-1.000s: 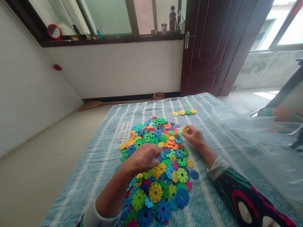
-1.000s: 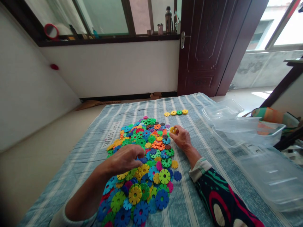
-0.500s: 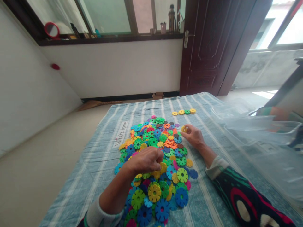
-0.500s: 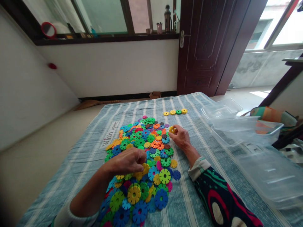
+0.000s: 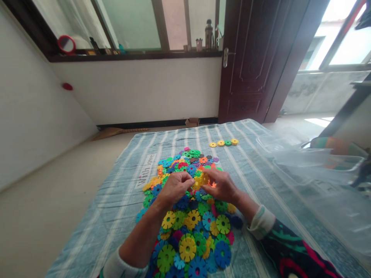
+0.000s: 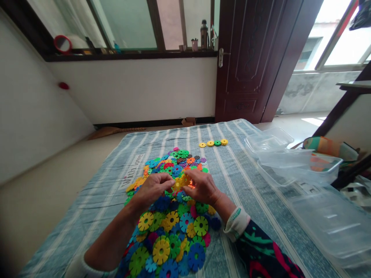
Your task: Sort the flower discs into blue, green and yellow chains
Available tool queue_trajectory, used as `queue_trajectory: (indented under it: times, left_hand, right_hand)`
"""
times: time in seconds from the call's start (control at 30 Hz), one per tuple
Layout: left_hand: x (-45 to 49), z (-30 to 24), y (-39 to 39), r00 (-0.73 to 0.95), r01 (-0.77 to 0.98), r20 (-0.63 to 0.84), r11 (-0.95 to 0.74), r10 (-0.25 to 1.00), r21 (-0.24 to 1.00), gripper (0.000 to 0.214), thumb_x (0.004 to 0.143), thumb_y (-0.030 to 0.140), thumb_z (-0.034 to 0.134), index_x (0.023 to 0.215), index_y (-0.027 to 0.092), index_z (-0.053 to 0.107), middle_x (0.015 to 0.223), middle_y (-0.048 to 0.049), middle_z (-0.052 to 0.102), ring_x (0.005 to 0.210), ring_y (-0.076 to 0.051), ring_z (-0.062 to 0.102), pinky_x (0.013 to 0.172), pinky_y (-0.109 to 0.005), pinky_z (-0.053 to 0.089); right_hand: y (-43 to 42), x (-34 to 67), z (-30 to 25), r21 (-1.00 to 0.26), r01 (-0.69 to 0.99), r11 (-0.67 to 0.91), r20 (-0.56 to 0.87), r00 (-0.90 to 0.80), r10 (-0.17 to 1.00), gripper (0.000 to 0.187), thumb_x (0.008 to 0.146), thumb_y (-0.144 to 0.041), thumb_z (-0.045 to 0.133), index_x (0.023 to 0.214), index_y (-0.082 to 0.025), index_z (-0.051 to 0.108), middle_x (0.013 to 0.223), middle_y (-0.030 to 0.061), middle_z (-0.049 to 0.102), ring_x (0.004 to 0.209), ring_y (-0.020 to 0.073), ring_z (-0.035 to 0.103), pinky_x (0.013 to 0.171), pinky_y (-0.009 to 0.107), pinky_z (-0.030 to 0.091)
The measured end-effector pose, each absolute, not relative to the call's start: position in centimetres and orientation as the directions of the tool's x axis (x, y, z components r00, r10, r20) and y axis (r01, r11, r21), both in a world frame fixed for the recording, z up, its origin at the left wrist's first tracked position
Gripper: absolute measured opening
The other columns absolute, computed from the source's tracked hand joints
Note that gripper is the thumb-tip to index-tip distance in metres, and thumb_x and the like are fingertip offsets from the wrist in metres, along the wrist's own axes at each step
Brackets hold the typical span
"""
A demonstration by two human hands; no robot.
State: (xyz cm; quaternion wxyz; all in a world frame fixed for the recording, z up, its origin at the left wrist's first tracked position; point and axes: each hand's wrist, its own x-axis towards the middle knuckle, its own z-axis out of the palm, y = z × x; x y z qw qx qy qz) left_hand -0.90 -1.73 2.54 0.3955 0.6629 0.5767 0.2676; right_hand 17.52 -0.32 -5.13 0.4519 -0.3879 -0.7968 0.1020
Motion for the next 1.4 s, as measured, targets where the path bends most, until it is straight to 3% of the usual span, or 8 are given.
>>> queue_trajectory:
  times: [0.23, 0.63, 1.07, 1.4]
  left_hand:
    - [-0.3, 1.8, -1.6, 0.179, 0.388, -0.141, 0.062, 0.974, 0.920, 0.017, 0.069, 0.032, 0.057, 0.065, 0.016, 0.060, 0.060, -0.0013, 0.065, 0.061, -0.016, 0.062, 0.053, -0.024, 0.046]
    - [-0.6, 1.6, -1.3, 0.256, 0.197, -0.175, 0.126, 0.951, 0.972, 0.028, 0.063, 0.042, 0.073, 0.069, 0.015, 0.065, 0.068, -0.0022, 0.064, 0.067, -0.016, 0.060, 0.067, -0.029, 0.052]
    - [-1.0, 0.3, -0.8, 0.374, -0.099, -0.267, 0.325, 0.888, 0.941, 0.025, 0.066, 0.031, 0.078, 0.070, 0.014, 0.060, 0.071, -0.0008, 0.062, 0.065, -0.012, 0.060, 0.065, -0.028, 0.054]
    - [-0.9, -0.1, -0.7, 0.364, -0.201, -0.258, 0.346, 0.895, 0.916, 0.022, 0.063, 0.024, 0.079, 0.069, 0.013, 0.060, 0.069, -0.0021, 0.063, 0.064, -0.011, 0.059, 0.062, -0.025, 0.054]
  right_hand:
    - [-0.9, 16.4, -5.1, -0.424, 0.561, 0.711, 0.665, -0.340, 0.665, 0.031, 0.077, -0.028, 0.064, 0.106, -0.019, 0.060, 0.085, 0.0054, 0.067, 0.070, 0.0163, 0.060, 0.066, 0.027, 0.048]
    - [-0.9, 15.8, -5.0, -0.509, 0.506, 0.697, 0.661, -0.289, 0.693, 0.030, 0.073, -0.022, 0.064, 0.102, -0.022, 0.058, 0.088, 0.0041, 0.068, 0.076, 0.0172, 0.062, 0.068, 0.028, 0.049]
    - [-0.9, 15.9, -4.7, -0.482, 0.495, 0.723, 0.694, -0.287, 0.660, 0.026, 0.073, -0.026, 0.067, 0.098, -0.023, 0.060, 0.089, 0.0046, 0.066, 0.081, 0.0182, 0.061, 0.072, 0.029, 0.050]
    - [-1.0, 15.7, -4.7, -0.492, 0.452, 0.744, 0.717, -0.275, 0.641, 0.033, 0.076, -0.032, 0.067, 0.106, -0.022, 0.058, 0.091, 0.0061, 0.066, 0.085, 0.0199, 0.062, 0.074, 0.032, 0.052]
